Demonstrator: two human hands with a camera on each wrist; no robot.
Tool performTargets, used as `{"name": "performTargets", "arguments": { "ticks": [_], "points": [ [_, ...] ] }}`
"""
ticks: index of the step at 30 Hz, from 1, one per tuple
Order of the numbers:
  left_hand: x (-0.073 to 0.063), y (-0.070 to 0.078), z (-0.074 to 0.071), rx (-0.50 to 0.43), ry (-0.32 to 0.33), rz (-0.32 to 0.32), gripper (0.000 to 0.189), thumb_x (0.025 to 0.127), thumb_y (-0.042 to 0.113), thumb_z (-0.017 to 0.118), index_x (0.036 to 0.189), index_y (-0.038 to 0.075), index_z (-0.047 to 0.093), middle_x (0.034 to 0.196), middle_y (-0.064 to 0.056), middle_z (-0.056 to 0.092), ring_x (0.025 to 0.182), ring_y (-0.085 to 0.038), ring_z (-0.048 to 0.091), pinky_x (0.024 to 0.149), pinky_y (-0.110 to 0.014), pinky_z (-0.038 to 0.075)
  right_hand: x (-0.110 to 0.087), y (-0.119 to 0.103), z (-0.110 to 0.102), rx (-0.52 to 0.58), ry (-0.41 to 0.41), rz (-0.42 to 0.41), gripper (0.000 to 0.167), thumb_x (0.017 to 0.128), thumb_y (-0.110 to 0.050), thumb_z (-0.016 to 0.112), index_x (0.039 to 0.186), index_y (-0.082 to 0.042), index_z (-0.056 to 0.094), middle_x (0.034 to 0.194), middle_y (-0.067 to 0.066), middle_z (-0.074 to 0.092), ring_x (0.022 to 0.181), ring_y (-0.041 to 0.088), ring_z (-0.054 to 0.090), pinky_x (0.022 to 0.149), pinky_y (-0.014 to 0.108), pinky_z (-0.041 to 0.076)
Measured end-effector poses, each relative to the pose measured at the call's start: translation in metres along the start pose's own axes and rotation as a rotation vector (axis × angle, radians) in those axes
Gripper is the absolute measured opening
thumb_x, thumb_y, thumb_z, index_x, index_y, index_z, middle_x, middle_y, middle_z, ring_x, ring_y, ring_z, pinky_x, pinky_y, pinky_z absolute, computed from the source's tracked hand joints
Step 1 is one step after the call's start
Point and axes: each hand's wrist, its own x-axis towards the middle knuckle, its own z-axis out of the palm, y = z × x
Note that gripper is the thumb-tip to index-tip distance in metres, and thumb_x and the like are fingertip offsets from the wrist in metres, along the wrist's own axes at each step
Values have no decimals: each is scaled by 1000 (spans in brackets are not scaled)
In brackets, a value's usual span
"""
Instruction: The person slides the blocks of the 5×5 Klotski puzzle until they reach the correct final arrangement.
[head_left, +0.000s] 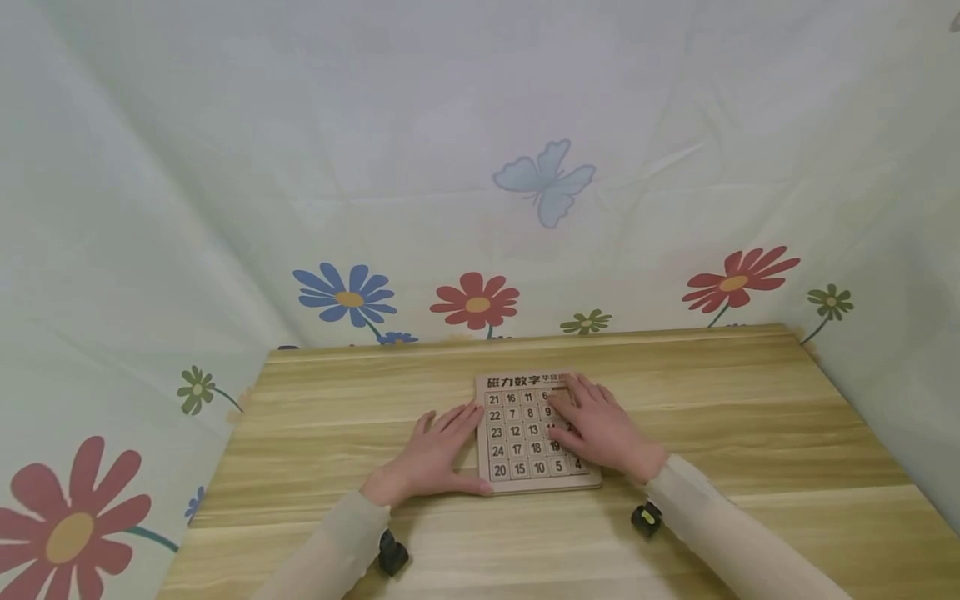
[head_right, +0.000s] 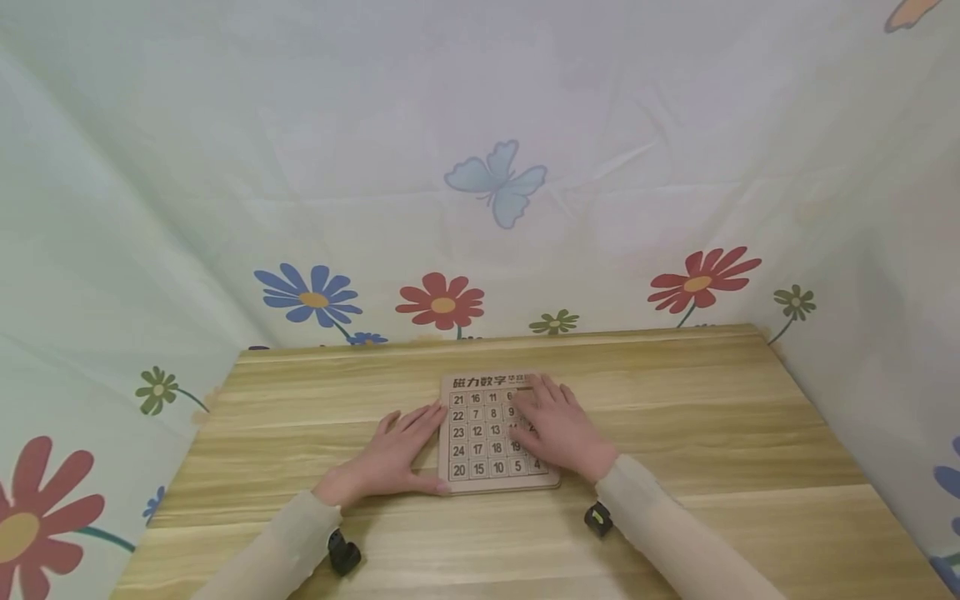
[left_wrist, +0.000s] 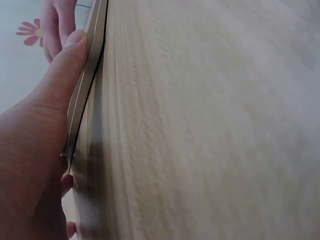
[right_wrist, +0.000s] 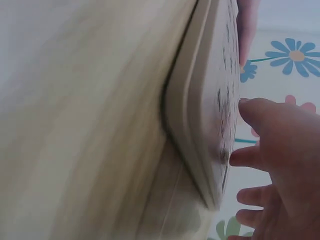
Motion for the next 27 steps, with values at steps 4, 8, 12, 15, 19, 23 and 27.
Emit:
{"name": "performTargets", "arguments": {
  "ticks": [4, 8, 12, 15, 19, 23, 27],
  "points": [
    [-1, 1, -2, 1, -2, -7, 127, 77, 88, 64, 169, 14, 16, 175, -4, 15, 159, -27, 20, 124, -66, 12, -15, 5, -5, 1, 9, -12, 55, 103, -39, 64, 146, -3, 60, 159, 33, 38, 148, 55, 32, 118, 70, 27],
    [-2, 2, -3, 5, -3, -5, 126, 77, 87, 64, 168, 13, 17, 175, -5, 15, 159, -27, 20, 124, -66, 12, -26, 10, -7, 12, -13, 1, 51, 104, -40, 62, 144, -8, 63, 160, 32, 37, 148, 55, 31, 117, 71, 27],
    [-2, 3, -4, 0, 0, -2, 126, 78, 86, 65, 168, 13, 17, 175, -5, 15, 159, -28, 20, 124, -67, 12, -24, 15, -6, 39, 4, 18, 53, 104, -39, 63, 148, -11, 60, 159, 35, 36, 147, 57, 31, 116, 74, 27],
    [-1, 3, -2, -6, -3, -1, 125, 78, 87, 64, 168, 14, 18, 175, -4, 15, 159, -29, 21, 123, -67, 11, -18, 19, -3, 45, 12, 28, 55, 104, -38, 63, 151, -11, 57, 159, 36, 36, 147, 58, 31, 116, 74, 27],
    [0, 3, -1, -6, -9, 0, 126, 77, 88, 63, 168, 14, 17, 175, -3, 14, 159, -29, 20, 124, -67, 11, -17, 21, -3, 46, -1, 33, 56, 104, -39, 62, 153, -12, 54, 159, 36, 34, 147, 58, 31, 116, 73, 27],
    [0, 2, -1, -6, -6, -2, 125, 77, 87, 64, 168, 15, 17, 175, -3, 14, 159, -28, 20, 124, -67, 10, -29, 20, -8, 40, -39, -14, 54, 104, -39, 62, 151, -14, 57, 160, 34, 35, 146, 57, 34, 116, 72, 30],
    [0, 2, -2, -9, -5, -5, 125, 77, 87, 64, 169, 15, 17, 175, -3, 14, 159, -27, 19, 124, -67, 11, -42, 19, -12, 29, -94, -67, 52, 105, -42, 61, 150, -18, 58, 161, 30, 36, 148, 53, 34, 118, 68, 30]
  ]
}}
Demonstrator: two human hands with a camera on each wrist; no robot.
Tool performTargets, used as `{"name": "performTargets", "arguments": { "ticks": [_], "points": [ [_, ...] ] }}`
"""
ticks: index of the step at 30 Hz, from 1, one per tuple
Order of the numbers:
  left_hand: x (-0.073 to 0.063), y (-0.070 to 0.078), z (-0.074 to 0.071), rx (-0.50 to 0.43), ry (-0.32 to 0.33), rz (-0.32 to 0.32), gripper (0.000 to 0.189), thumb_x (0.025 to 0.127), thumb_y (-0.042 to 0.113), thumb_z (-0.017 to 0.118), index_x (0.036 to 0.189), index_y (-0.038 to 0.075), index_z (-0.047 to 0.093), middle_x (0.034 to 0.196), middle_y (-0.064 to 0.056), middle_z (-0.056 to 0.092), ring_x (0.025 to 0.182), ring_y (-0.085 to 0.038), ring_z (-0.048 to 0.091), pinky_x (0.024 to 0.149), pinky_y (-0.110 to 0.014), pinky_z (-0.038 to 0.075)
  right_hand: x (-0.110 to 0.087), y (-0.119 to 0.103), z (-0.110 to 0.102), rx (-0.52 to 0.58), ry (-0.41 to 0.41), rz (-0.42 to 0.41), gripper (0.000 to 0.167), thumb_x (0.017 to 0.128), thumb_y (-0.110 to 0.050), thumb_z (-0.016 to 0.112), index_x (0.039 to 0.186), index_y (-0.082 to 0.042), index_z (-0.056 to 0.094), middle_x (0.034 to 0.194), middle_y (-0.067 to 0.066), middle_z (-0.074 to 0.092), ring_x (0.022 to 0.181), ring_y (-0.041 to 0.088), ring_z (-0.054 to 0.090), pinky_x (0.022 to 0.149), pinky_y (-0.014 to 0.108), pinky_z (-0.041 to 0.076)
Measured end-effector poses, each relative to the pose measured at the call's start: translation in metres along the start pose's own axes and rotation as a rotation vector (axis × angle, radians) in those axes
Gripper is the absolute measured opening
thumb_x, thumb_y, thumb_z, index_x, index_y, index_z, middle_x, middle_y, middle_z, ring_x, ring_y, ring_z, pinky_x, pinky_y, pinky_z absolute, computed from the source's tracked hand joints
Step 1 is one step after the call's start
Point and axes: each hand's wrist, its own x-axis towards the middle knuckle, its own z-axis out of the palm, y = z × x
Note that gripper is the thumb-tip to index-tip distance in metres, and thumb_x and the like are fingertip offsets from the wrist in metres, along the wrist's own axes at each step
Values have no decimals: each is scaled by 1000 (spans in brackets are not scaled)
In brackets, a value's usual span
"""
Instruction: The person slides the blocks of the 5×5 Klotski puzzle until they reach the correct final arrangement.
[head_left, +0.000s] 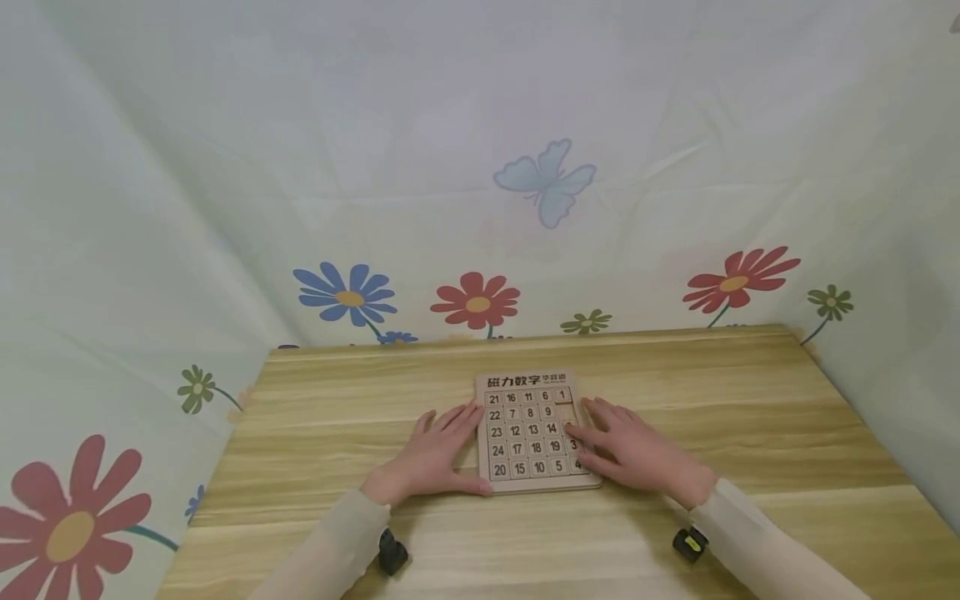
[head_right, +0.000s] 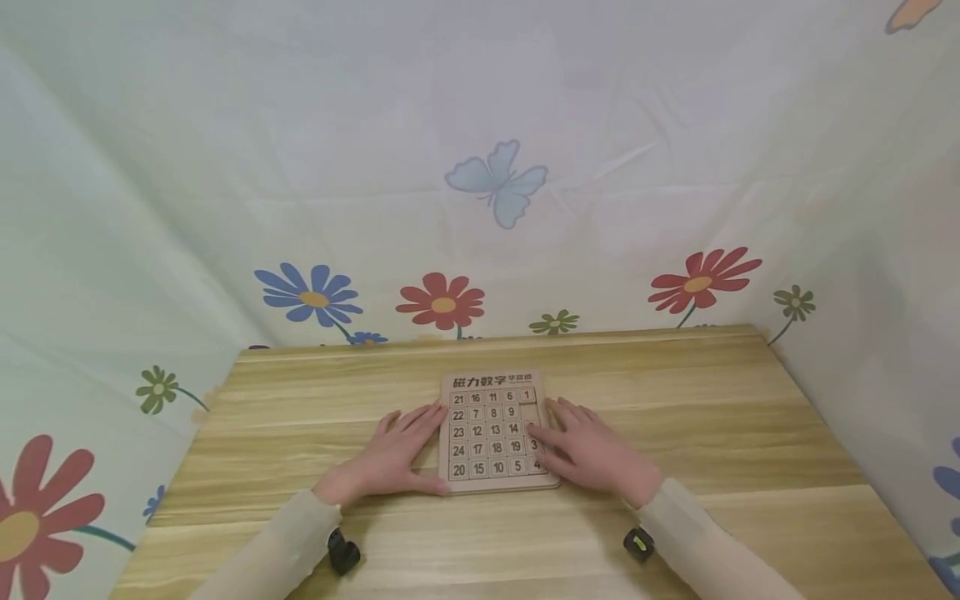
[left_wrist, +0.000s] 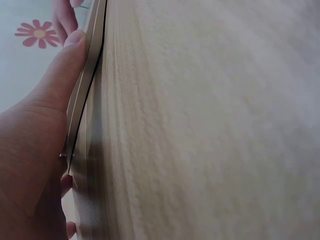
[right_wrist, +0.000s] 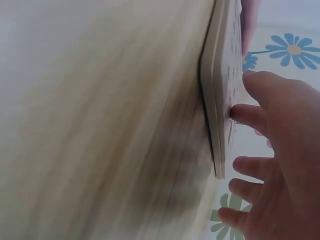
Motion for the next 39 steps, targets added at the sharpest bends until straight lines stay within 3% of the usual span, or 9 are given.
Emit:
{"name": "performTargets", "arguments": {
  "ticks": [13, 25, 34, 39],
  "points": [
    [1, 2, 0, 5, -10, 4, 125, 78, 88, 62, 169, 15, 17, 175, -3, 15, 159, -27, 19, 123, -67, 11, 8, 5, 0, 27, 0, 49, 57, 105, -40, 60, 156, -17, 50, 160, 33, 35, 146, 54, 35, 117, 69, 31],
    [-1, 1, -2, 12, -9, 5, 124, 78, 87, 63, 168, 14, 18, 175, -4, 16, 159, -29, 20, 123, -68, 12, -23, 6, -4, 64, -36, -86, 48, 105, -35, 62, 150, -22, 59, 159, 30, 40, 143, 50, 42, 114, 66, 37],
    [-1, 3, -4, 3, -10, 12, 125, 79, 85, 64, 168, 12, 18, 175, -7, 16, 159, -31, 21, 123, -68, 12, -14, 9, 1, 32, -13, -42, 53, 106, -36, 59, 156, -17, 52, 158, 34, 38, 142, 52, 42, 115, 67, 35],
    [-2, 3, -4, 0, -3, 11, 125, 78, 85, 65, 168, 12, 18, 174, -7, 17, 159, -30, 21, 123, -68, 12, -18, 6, -3, 23, -16, -98, 49, 105, -37, 61, 151, -20, 57, 159, 30, 39, 143, 50, 43, 115, 66, 36]
  ]
}}
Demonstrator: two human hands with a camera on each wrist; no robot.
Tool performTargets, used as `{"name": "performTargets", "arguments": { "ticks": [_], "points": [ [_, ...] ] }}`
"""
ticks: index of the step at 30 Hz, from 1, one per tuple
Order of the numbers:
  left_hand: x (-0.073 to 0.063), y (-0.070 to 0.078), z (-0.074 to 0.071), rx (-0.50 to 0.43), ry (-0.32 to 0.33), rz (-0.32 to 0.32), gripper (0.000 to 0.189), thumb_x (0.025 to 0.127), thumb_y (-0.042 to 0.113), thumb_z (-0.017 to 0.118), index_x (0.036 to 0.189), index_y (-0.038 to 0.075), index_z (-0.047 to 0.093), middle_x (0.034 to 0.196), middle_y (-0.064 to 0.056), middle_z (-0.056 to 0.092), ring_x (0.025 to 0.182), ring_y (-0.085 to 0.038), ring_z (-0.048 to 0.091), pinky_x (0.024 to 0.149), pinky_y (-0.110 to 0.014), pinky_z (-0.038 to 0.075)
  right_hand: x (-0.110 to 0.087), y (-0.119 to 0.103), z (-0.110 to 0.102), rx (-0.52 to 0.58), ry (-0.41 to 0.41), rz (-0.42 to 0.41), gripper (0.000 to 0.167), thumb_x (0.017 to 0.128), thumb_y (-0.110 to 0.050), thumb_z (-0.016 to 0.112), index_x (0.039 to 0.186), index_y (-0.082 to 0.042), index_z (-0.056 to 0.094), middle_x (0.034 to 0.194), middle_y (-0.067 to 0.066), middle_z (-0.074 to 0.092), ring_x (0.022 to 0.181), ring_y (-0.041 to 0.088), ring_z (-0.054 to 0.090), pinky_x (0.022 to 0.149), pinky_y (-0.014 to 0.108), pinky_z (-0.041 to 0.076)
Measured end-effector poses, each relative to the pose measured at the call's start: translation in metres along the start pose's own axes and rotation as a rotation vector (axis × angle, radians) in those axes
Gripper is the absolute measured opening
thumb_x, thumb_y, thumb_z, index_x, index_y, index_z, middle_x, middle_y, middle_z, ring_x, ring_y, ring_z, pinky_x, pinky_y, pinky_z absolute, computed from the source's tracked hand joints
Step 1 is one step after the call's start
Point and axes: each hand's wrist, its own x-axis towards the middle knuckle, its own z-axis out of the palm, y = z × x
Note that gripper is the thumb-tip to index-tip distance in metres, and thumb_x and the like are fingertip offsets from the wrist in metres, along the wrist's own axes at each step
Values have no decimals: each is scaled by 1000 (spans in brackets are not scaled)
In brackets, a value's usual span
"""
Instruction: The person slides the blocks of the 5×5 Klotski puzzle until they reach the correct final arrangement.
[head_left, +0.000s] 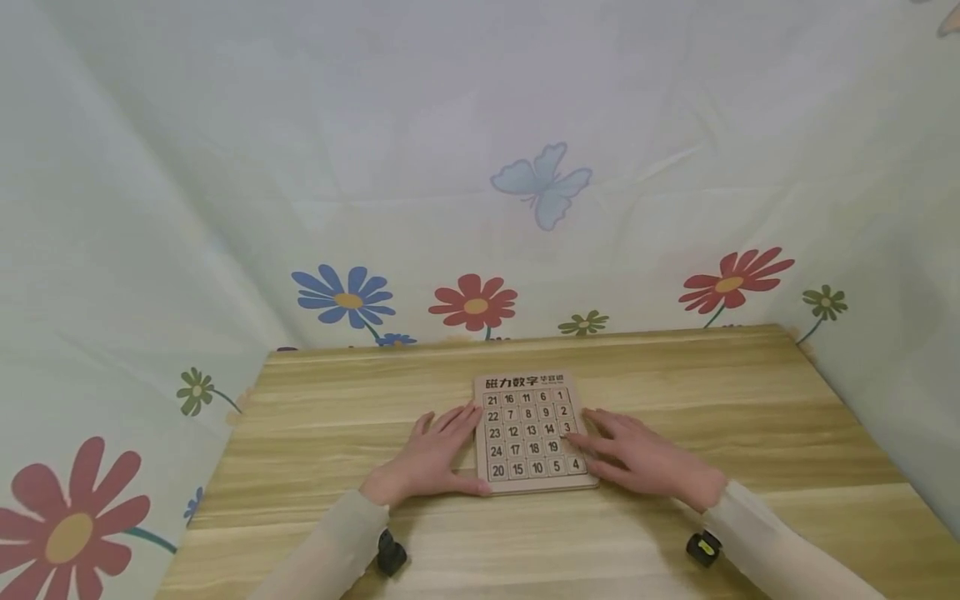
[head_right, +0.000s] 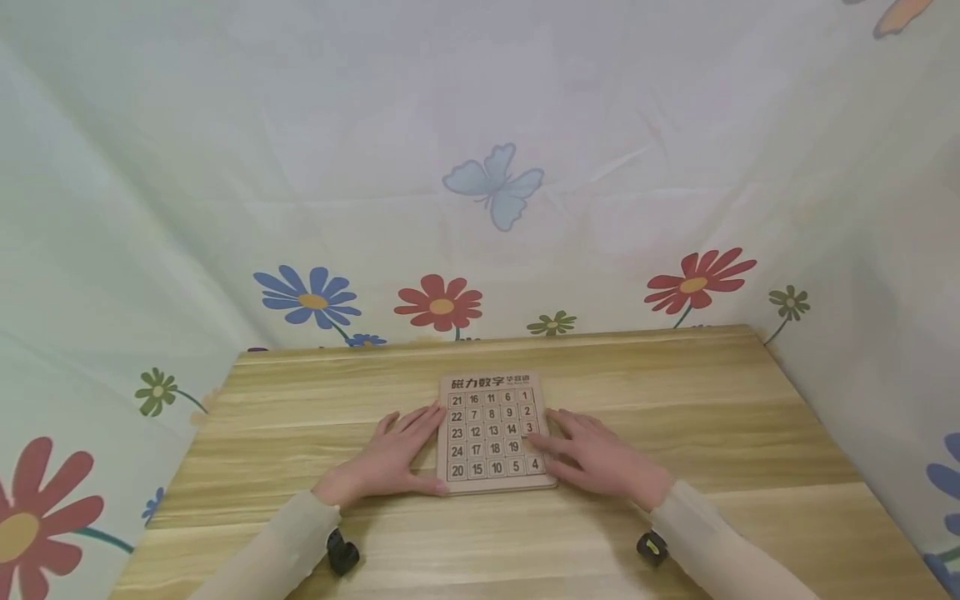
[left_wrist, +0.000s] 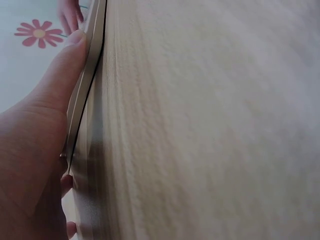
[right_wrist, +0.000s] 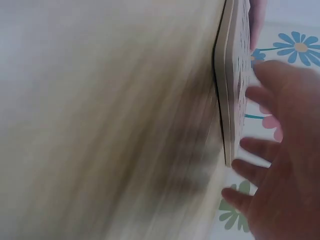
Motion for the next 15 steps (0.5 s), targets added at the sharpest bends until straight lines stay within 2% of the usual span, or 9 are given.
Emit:
{"name": "performTargets", "arguments": {
  "ticks": [4, 8, 10, 15],
  "points": [
    [0, -2, 1, 4, 4, -2, 126, 78, 86, 65, 168, 12, 18, 174, -6, 17, 159, -29, 21, 123, -68, 12, -11, -2, -3, 0, 5, -78, 45, 104, -37, 63, 146, -24, 63, 159, 27, 42, 142, 48, 45, 114, 63, 39],
    [0, -2, 1, -1, 1, -3, 125, 78, 86, 65, 168, 12, 18, 175, -6, 16, 159, -29, 20, 123, -67, 12, -19, -1, -2, -8, 26, -108, 48, 102, -37, 66, 148, -23, 61, 159, 26, 42, 142, 47, 46, 112, 63, 41],
    [0, -2, 0, -2, 0, -1, 125, 78, 85, 66, 168, 12, 18, 175, -7, 16, 159, -30, 20, 123, -68, 12, -19, -1, 0, -3, 24, -82, 51, 103, -38, 64, 151, -23, 58, 161, 26, 40, 144, 47, 43, 112, 64, 40],
    [0, -1, 1, -16, 6, 13, 125, 79, 82, 69, 168, 10, 18, 174, -9, 17, 158, -32, 21, 122, -69, 12, -13, -1, 3, 25, -20, 48, 54, 106, -44, 57, 157, -26, 50, 166, 25, 32, 149, 47, 36, 117, 66, 33]
  ]
}}
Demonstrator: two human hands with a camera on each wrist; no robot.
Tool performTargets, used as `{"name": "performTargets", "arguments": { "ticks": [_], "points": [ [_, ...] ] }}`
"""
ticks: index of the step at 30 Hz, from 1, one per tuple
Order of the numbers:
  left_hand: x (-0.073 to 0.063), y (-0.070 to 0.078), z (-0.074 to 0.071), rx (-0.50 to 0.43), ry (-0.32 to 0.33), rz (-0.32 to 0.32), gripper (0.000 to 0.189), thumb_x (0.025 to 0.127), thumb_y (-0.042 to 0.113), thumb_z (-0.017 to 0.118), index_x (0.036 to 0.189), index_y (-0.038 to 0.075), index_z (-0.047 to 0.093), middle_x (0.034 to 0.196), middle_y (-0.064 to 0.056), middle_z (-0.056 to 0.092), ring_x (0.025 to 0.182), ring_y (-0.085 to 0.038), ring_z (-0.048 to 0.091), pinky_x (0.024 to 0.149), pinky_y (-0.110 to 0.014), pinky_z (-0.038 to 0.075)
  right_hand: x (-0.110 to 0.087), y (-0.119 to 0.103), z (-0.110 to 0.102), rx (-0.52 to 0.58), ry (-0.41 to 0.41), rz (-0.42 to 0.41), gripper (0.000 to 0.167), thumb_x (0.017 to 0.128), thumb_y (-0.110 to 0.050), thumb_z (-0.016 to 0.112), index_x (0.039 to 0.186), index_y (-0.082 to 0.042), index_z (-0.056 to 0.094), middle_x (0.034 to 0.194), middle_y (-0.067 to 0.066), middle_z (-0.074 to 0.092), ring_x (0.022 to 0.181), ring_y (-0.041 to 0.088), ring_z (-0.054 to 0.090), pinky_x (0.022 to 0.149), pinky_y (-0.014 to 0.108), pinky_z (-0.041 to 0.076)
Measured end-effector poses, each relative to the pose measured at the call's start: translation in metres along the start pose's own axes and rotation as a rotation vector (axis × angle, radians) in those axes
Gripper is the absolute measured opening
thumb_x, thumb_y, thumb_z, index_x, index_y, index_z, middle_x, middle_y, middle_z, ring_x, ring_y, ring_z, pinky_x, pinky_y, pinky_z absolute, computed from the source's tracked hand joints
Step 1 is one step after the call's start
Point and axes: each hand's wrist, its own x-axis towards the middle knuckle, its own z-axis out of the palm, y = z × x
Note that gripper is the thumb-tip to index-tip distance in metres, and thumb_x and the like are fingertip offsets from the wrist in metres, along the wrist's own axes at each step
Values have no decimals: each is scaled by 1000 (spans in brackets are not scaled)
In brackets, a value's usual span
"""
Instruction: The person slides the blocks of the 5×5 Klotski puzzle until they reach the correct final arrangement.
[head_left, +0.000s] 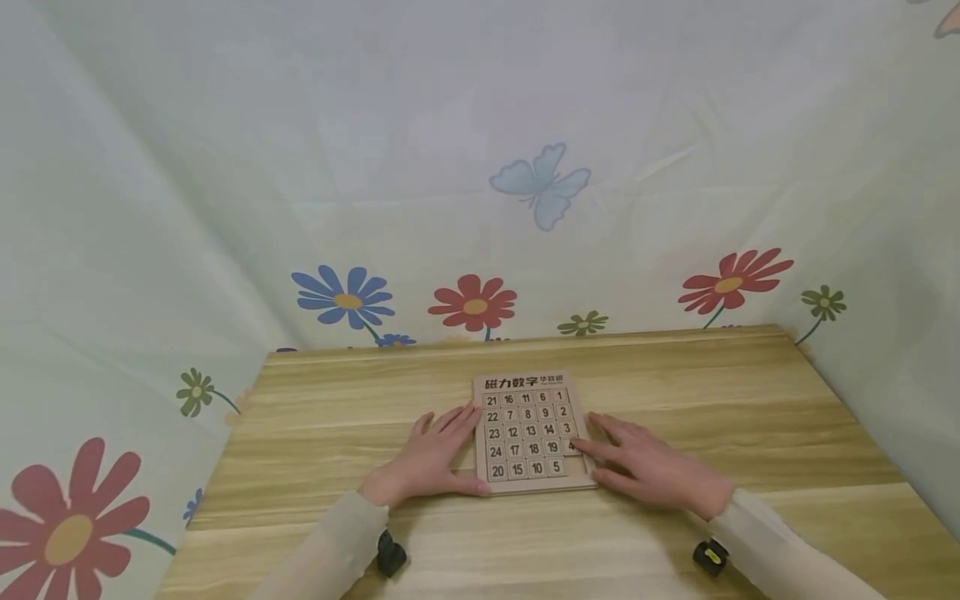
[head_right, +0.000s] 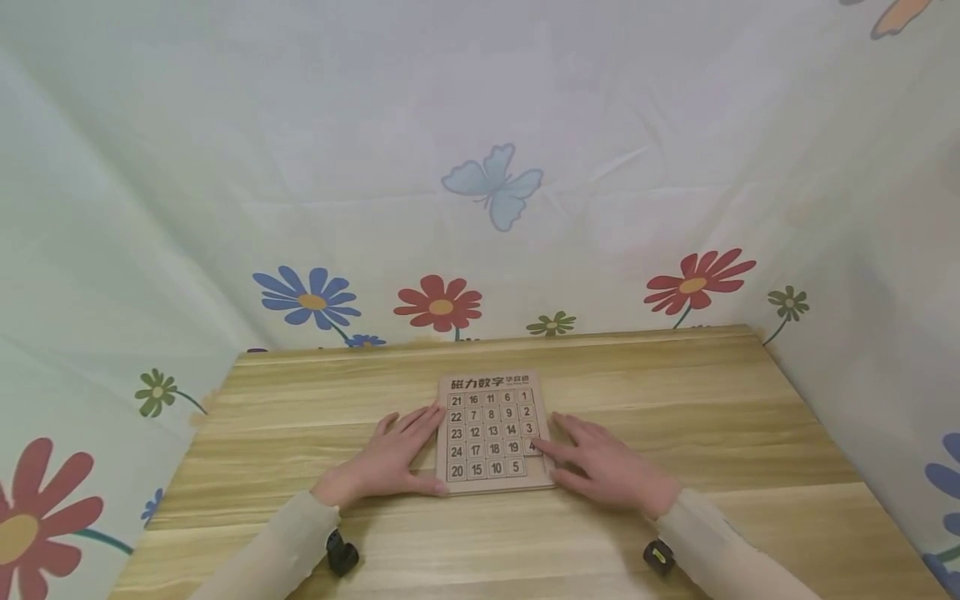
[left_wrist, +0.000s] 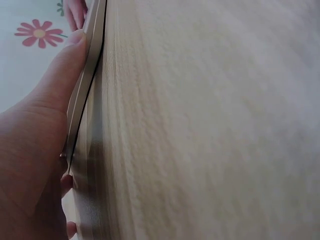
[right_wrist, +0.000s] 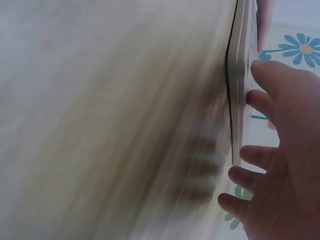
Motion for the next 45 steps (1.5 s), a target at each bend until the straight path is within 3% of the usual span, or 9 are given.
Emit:
{"name": "performTargets", "arguments": {
  "ticks": [3, 7, 10, 22, 26, 34, 45],
  "points": [
    [0, 1, 0, 0, -4, 0, 124, 79, 81, 69, 168, 10, 18, 174, -8, 16, 159, -32, 21, 123, -69, 12, 3, -2, 1, -22, 2, -11, 53, 106, -42, 58, 155, -24, 52, 165, 26, 32, 148, 47, 37, 117, 65, 33],
    [-1, 2, 0, 12, -9, -9, 124, 79, 82, 68, 168, 12, 17, 174, -7, 16, 159, -30, 21, 123, -68, 11, 3, -8, 2, -87, 14, -124, 53, 104, -41, 61, 154, -24, 55, 164, 26, 34, 146, 48, 40, 117, 64, 35],
    [0, 0, 1, 22, -9, -15, 125, 78, 84, 66, 168, 12, 17, 175, -6, 15, 159, -28, 20, 123, -67, 11, 1, -13, 2, -103, 5, -164, 54, 104, -42, 62, 154, -27, 53, 165, 25, 33, 147, 47, 39, 117, 64, 34],
    [0, -1, 1, 21, -14, -19, 125, 78, 85, 65, 168, 13, 17, 175, -6, 15, 159, -30, 20, 123, -68, 12, -13, -1, -2, -126, 75, -169, 44, 102, -34, 67, 144, -24, 65, 160, 25, 42, 144, 47, 43, 114, 65, 37],
    [0, -2, 2, 24, -14, -21, 125, 78, 86, 64, 168, 14, 17, 175, -5, 15, 159, -29, 20, 123, -67, 11, -4, -9, 1, -165, 94, -217, 48, 101, -36, 68, 147, -25, 62, 160, 23, 43, 142, 44, 46, 113, 62, 41],
    [2, -2, 4, 24, -8, -18, 124, 79, 87, 63, 169, 15, 16, 175, -4, 14, 159, -29, 19, 124, -67, 11, 21, -33, 12, -135, 22, -258, 53, 105, -40, 60, 156, -29, 51, 166, 18, 35, 150, 43, 37, 118, 62, 33],
    [2, -1, 2, -3, -3, -7, 124, 79, 83, 66, 168, 10, 19, 174, -9, 17, 158, -32, 21, 123, -68, 11, 11, -20, 6, -136, 134, -288, 41, 98, -28, 72, 139, -25, 70, 156, 22, 48, 142, 48, 45, 112, 66, 40]
  ]
}}
